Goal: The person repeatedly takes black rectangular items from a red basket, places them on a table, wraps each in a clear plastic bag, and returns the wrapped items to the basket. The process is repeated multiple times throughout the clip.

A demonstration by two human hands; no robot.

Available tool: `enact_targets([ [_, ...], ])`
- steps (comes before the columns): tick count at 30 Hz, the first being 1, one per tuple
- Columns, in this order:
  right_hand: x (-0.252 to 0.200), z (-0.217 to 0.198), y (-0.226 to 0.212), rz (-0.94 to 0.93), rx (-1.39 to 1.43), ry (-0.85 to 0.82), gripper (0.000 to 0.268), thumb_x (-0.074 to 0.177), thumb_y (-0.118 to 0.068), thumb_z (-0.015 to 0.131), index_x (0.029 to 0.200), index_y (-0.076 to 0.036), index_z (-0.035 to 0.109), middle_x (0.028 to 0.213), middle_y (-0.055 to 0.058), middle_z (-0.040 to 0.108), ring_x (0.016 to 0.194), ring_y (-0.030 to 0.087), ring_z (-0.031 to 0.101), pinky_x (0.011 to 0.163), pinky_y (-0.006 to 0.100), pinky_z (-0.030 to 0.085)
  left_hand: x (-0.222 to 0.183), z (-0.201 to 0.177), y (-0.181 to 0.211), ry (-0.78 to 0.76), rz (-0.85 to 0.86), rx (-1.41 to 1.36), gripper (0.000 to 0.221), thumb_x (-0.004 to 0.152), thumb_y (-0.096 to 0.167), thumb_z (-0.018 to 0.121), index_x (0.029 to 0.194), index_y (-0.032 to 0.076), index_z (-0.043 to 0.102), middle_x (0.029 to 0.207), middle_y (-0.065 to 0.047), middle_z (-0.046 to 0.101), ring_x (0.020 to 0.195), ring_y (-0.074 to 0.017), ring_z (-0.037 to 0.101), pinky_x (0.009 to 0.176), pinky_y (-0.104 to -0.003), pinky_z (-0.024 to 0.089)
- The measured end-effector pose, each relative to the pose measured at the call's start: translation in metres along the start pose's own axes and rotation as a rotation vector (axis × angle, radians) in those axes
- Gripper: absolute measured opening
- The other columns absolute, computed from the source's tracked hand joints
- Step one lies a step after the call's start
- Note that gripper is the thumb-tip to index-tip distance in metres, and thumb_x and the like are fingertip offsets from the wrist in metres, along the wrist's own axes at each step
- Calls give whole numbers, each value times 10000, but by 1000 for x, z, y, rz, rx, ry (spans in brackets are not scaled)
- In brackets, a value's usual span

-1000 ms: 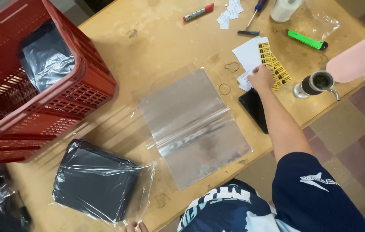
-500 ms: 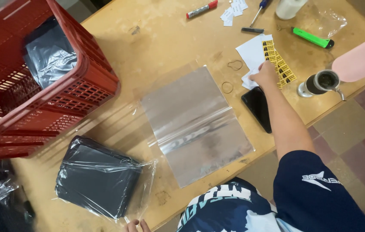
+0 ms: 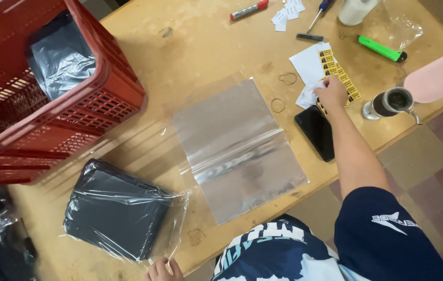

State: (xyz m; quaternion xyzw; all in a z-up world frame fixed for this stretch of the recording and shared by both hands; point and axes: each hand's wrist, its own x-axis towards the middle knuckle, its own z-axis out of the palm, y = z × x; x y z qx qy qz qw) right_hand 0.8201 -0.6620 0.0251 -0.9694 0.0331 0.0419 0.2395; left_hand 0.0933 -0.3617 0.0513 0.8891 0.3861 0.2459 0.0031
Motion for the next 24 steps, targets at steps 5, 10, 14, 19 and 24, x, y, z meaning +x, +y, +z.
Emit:
enact_targets([
  [5, -30, -21, -26, -194, 189, -191, 190, 844, -290, 745, 927, -130, 685, 879, 47, 662, 821, 236, 611, 683, 406, 429, 12, -3, 14, -181, -64, 258, 106, 874, 307, 692, 916, 214, 664, 964, -26, 648, 840, -287, 609, 726, -398, 504],
  [10, -174, -4, -119, -516, 282, -861, 274, 969, -141, 556, 750, -98, 715, 733, 19, 721, 700, 107, 615, 683, 266, 434, 23, -13, 15, -264, -170, 164, 106, 961, 270, 649, 932, 170, 631, 766, -58, 595, 720, -288, 594, 622, -420, 488],
  [14, -345, 32, -192, -578, 324, -1627, 396, 947, -234, 629, 1285, -40, 697, 912, 153, 722, 772, 216, 677, 686, 374, 556, 36, -17, 7, -94, 2, 270, 140, 948, 305, 648, 860, 247, 556, 630, 13, 539, 547, -193, 614, 537, -309, 517],
  [19, -493, 83, -240, -863, 428, -1770, 404, 960, -126, 569, 1330, 26, 622, 698, 150, 643, 597, 190, 629, 551, 357, 513, 21, -10, -7, -50, 204, 115, 123, 978, 341, 616, 897, 259, 571, 745, 35, 544, 676, -171, 619, 606, -301, 514],
  [24, -550, 236, -264, -710, 798, -1257, 461, 1024, -55, 465, 1479, -125, 450, 1179, 154, 667, 682, 172, 701, 506, 250, 597, 9, -26, -16, -83, 301, 33, 104, 972, 317, 574, 926, 224, 580, 774, 30, 551, 769, -168, 646, 659, -300, 506],
])
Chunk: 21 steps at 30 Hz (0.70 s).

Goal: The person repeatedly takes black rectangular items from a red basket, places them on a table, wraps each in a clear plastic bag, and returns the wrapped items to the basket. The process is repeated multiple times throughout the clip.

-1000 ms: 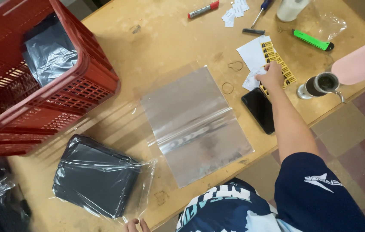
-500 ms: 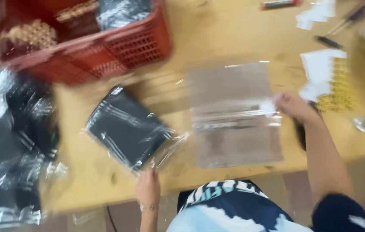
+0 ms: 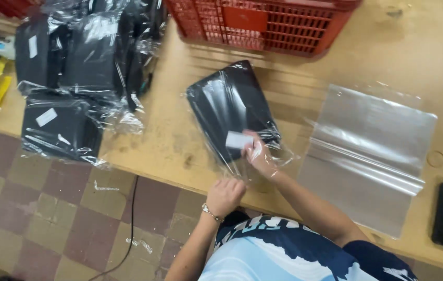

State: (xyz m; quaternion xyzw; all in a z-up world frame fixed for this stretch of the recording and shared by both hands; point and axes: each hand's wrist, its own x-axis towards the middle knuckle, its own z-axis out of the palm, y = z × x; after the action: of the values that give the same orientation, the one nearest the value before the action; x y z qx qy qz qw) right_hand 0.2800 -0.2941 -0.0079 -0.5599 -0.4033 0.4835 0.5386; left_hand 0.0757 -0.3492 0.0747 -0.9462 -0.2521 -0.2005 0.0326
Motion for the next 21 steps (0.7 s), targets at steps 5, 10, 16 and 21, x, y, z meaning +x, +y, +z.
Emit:
enact_targets([
  [5, 42, 23, -44, -16, 311, 24, 901, 980, -1, 592, 1616, -183, -21, 1362, 299, 565, 735, 352, 752, 515, 351, 665, -2, -29, -8, 31, 28, -42, 112, 985, 305, 562, 913, 219, 568, 764, 29, 527, 736, -177, 625, 639, -308, 493],
  [10, -18, -3, -81, 89, 66, 102, 895, 928, -169, 612, 1629, -78, 63, 1356, 195, 616, 717, 304, 733, 518, 326, 574, 16, -75, -29, 70, 83, -122, 100, 915, 205, 599, 830, 176, 554, 784, -5, 552, 702, -206, 530, 607, -352, 370],
  [16, -114, -39, -103, 393, -73, 543, 585, 1039, -25, 530, 1591, -64, 340, 1332, 226, 584, 951, 354, 618, 746, 442, 528, -29, -31, -66, 59, -115, -15, 108, 865, 119, 638, 842, 169, 544, 846, -12, 538, 744, -210, 527, 493, -322, 368],
  [21, -113, -76, -98, 170, -346, 675, 296, 1167, -101, 588, 1327, 134, 509, 1063, 321, 650, 917, 342, 657, 747, 414, 534, -67, -15, -81, -307, -62, -335, 172, 793, 8, 626, 945, 78, 585, 903, -100, 551, 745, -315, 556, 433, -421, 464],
])
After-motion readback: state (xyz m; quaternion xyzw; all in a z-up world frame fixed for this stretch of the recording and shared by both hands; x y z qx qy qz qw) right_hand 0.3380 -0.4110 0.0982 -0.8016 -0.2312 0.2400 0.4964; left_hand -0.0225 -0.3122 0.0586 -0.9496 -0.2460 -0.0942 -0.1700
